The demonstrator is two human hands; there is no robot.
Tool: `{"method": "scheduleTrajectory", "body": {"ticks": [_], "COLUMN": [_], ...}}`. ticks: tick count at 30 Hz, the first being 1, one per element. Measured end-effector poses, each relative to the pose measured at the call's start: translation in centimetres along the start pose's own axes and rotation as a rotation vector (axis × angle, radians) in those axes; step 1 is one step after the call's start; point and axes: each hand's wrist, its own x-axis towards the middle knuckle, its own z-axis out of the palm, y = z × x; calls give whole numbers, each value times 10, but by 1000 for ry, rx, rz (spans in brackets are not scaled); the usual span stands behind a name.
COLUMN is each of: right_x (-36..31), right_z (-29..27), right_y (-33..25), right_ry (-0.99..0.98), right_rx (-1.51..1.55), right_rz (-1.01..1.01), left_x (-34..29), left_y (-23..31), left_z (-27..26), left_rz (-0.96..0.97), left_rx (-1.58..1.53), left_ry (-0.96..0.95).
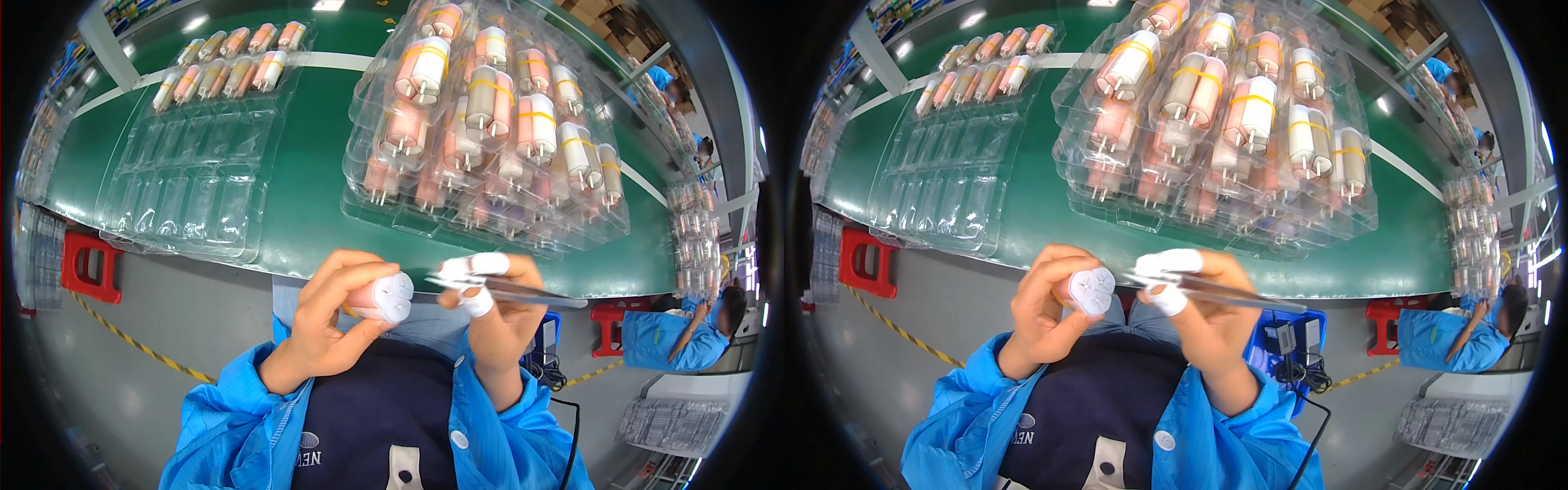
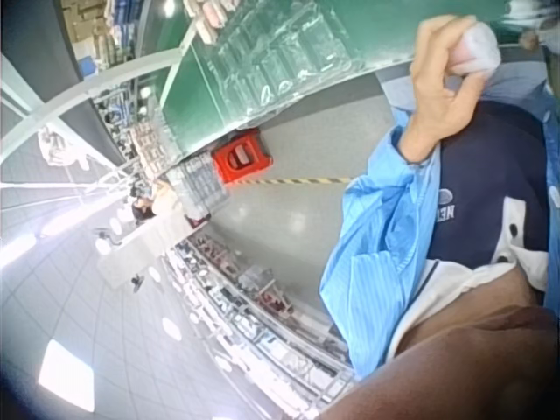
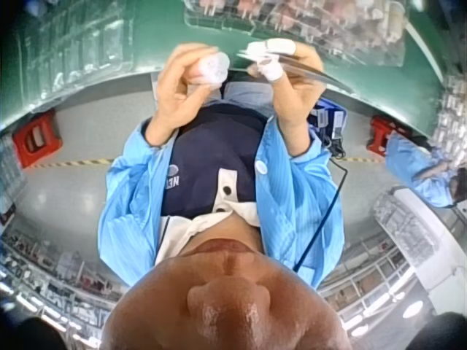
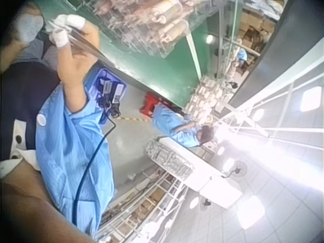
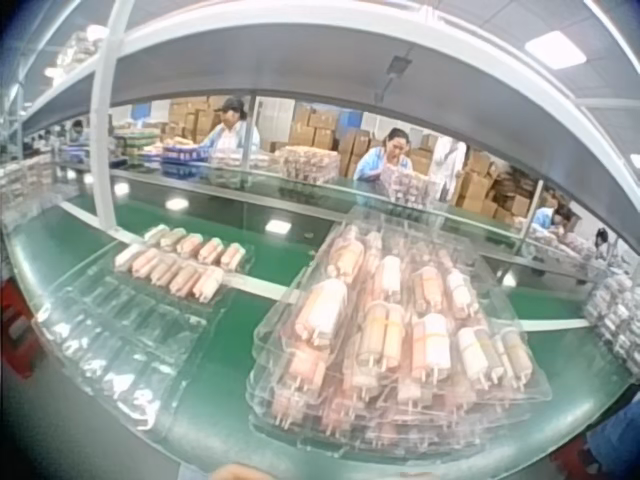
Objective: The person uses tweezers to insert small white components into the top of cylindrical items with pink and yellow bands. They repeatedly pick up a cylinder from a clear plastic tray, perform the insertion, and place the item back into the tray. The process is repeated for multiple units on a green factory table.
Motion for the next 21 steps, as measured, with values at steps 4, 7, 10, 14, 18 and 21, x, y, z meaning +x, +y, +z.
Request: {"method": "scheduleTrajectory", "body": {"ticks": [4, 7, 10, 14, 18, 21], "right_x": [7, 5, 4, 7, 12, 12], "right_z": [-17, -27, -30, -25, -24, -21], "right_y": [0, 14, 18, 11, 8, 9], "right_ry": [20, -57, -57, -3, 5, -34], "right_rx": [-12, -101, -190, 18, 473, 572], "right_rz": [160, 186, 187, 265, 346, 386], "left_x": [-2, -1, 0, 1, 4, 7], "left_y": [-3, -5, -5, -5, 3, 6], "left_z": [-3, -3, -2, -2, 2, 8], "left_rz": [-25, -12, -34, -47, -35, -36], "left_rx": [-6, -16, -39, -61, -116, -178], "left_ry": [36, 39, 45, 2, -150, -254]}}
